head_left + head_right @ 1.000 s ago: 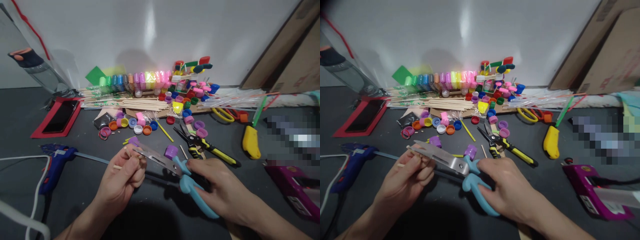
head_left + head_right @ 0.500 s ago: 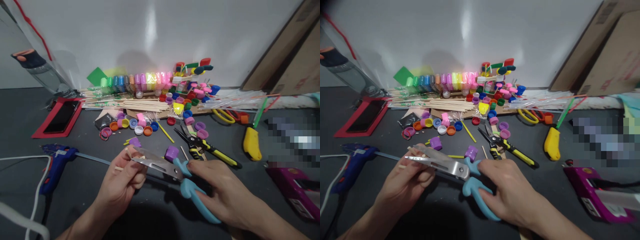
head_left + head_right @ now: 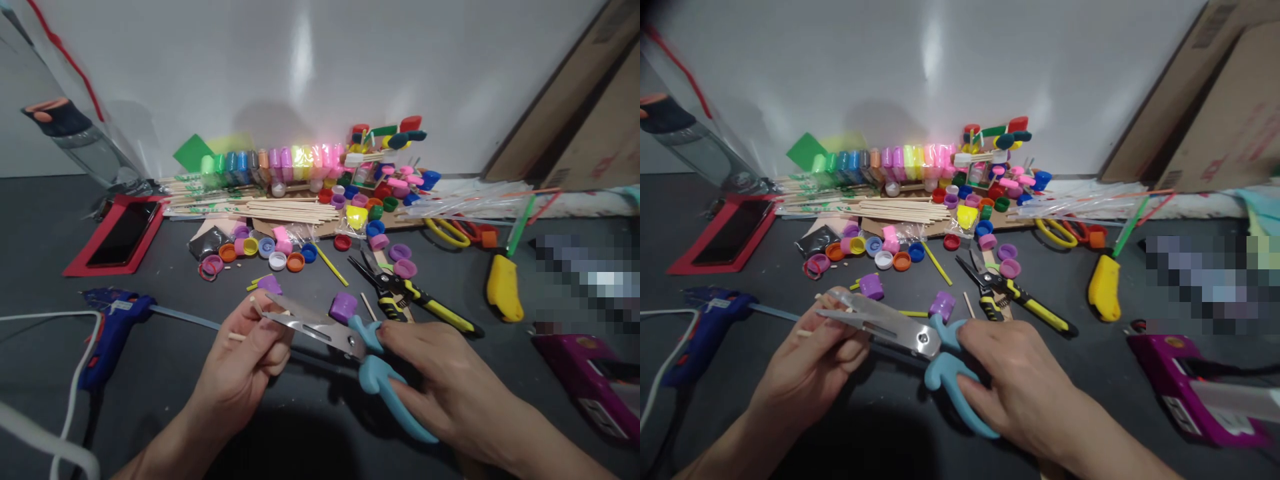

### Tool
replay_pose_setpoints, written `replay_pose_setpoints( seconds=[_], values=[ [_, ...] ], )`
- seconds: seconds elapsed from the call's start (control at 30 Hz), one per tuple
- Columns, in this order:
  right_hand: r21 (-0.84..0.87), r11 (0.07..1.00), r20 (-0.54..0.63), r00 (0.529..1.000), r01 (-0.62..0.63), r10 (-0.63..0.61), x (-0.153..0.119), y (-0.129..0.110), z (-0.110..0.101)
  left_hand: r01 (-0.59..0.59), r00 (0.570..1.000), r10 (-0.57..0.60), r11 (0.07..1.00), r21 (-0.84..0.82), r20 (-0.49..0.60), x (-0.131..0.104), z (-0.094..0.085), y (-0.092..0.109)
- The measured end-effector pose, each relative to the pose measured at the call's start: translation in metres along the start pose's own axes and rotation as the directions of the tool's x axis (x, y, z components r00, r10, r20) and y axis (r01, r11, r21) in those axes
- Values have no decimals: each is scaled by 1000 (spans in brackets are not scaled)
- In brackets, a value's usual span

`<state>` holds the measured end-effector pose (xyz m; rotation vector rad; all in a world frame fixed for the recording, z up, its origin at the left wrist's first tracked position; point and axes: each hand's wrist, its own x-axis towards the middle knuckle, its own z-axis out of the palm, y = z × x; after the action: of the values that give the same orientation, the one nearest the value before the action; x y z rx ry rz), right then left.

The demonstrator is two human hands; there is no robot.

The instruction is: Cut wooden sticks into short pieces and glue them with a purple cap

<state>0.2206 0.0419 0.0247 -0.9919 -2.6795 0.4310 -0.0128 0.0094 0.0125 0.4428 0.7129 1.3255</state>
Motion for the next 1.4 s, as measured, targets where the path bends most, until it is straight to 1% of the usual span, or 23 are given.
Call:
replay_pose_setpoints(
  seconds=[0.13,0.23,0.43,0.57,0.67,0.9,1.17,1.27,1.4],
  values=[
    [-48,999,-40,999,19,-21,1,0,-1,6,1000,-6,1000,-6,1,2,0,-1],
    [-24,1000,-31,1000,-1,0,2,0,-2,12,1000,-12,1000,-14,9,2,0,-1],
    [124,985,105,989,-117,105,2,-2,-4,13,1000,-13,1000,-13,6,1,-1,0],
    [223,962,172,978,-159,121,3,-2,-7,22,1000,-22,1000,3,7,0,-1,0],
    [239,957,183,975,-165,123,4,-2,-8,21,1000,-21,1000,7,13,-1,-1,-1],
    [110,990,98,992,-89,78,-1,0,-6,17,1000,-17,999,36,-11,2,1,0],
    [-8,1000,1,1000,-3,3,1,3,-2,10,999,-9,999,37,-42,1,3,-1],
    [11,1000,-17,1000,-8,8,2,6,0,27,999,-27,999,32,-25,1,2,0],
    [134,988,-77,993,-75,86,4,8,2,61,997,-62,998,22,40,0,1,0]
  ],
)
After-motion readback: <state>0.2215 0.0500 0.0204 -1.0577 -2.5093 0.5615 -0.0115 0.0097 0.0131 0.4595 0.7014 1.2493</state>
